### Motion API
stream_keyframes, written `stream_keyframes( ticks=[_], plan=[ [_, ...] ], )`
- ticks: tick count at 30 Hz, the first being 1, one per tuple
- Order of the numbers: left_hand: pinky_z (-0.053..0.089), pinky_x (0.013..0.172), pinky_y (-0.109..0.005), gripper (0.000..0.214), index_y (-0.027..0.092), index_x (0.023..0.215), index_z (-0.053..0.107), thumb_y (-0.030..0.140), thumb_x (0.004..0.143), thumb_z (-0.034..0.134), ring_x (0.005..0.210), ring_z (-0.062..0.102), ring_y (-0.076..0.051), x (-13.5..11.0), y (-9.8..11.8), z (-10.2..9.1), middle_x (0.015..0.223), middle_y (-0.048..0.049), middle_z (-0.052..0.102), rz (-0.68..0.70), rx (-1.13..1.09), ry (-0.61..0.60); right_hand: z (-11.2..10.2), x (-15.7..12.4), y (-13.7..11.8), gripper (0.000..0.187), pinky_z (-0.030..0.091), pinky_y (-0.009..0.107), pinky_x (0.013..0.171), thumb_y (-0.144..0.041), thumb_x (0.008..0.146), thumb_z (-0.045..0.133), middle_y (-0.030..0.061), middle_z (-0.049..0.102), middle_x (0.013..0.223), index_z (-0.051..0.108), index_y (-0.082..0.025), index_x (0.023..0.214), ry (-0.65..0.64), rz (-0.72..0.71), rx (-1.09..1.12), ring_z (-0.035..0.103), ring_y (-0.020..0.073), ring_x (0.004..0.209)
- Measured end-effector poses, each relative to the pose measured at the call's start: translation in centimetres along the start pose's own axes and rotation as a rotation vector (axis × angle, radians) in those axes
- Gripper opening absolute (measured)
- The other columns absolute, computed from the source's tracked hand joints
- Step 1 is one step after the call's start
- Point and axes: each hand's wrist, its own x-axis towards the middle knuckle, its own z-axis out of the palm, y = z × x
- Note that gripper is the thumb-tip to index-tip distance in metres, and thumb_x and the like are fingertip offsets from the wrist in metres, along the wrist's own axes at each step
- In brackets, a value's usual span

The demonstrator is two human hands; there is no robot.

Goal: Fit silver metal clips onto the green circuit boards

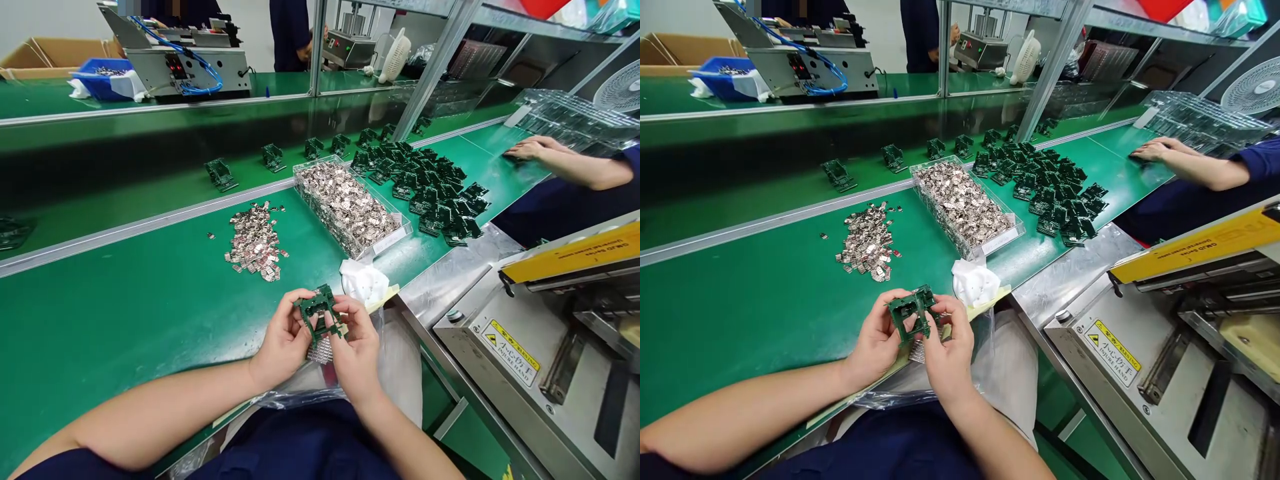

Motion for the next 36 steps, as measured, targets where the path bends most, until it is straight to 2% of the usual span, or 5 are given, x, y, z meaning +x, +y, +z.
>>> stream_keyframes(
  ticks=[3,15,22,29,36],
  plan=[
    [0.055,0.068,-0.024,0.027,0.027,0.11,0.052,0.031,0.087,0.065,0.075,0.061,-0.012,-0.1,0.1,0.1,0.093,-0.0011,0.062,-0.032,-0.003,-0.007,0.1,0.0,-0.1,0.013,0.054,0.025,0.059,-0.03,0.083,0.067,0.0033,0.063,0.088,0.059,-0.021,0.089,-0.03,0.11,0.164,0.061,0.0151,0.072],
    [0.058,0.065,-0.025,0.029,0.026,0.108,0.053,0.035,0.084,0.067,0.069,0.061,-0.013,-0.8,0.4,0.7,0.088,-0.0014,0.063,-0.059,0.024,0.02,0.3,-0.2,0.2,0.024,0.049,0.023,0.048,-0.035,0.072,0.076,-0.0009,0.059,0.072,0.056,-0.021,0.073,0.004,0.208,0.325,0.056,0.0126,0.058],
    [0.06,0.061,-0.025,0.04,0.026,0.11,0.047,0.039,0.081,0.071,0.078,0.067,-0.016,-0.2,0.3,1.1,0.093,-0.0017,0.062,-0.131,-0.007,0.02,-4.1,-2.1,1.9,0.021,0.052,0.025,0.065,-0.041,0.086,0.065,0.0018,0.064,0.085,0.061,-0.021,0.091,0.042,0.15,0.1,0.06,0.0146,0.072],
    [0.062,0.069,-0.032,0.055,0.026,0.115,0.04,0.046,0.076,0.074,0.078,0.072,-0.02,2.7,-2.1,3.1,0.101,-0.005,0.064,-0.115,-0.047,0.042,-4.3,-4.0,5.9,0.034,0.044,0.023,0.051,-0.049,0.088,0.059,-0.0004,0.062,0.063,0.068,-0.018,0.078,-0.419,0.196,0.013,0.052,0.0122,0.053],
    [0.062,0.068,-0.031,0.048,0.025,0.117,0.044,0.042,0.081,0.069,0.074,0.073,-0.02,3.2,-3.1,3.1,0.096,-0.004,0.062,-0.049,0.077,0.028,-3.3,-3.8,7.4,0.041,0.048,0.028,0.062,-0.046,0.095,0.046,0.0036,0.063,0.07,0.066,-0.019,0.072,-0.472,0.019,-0.048,0.058,0.016,0.064]
  ],
)
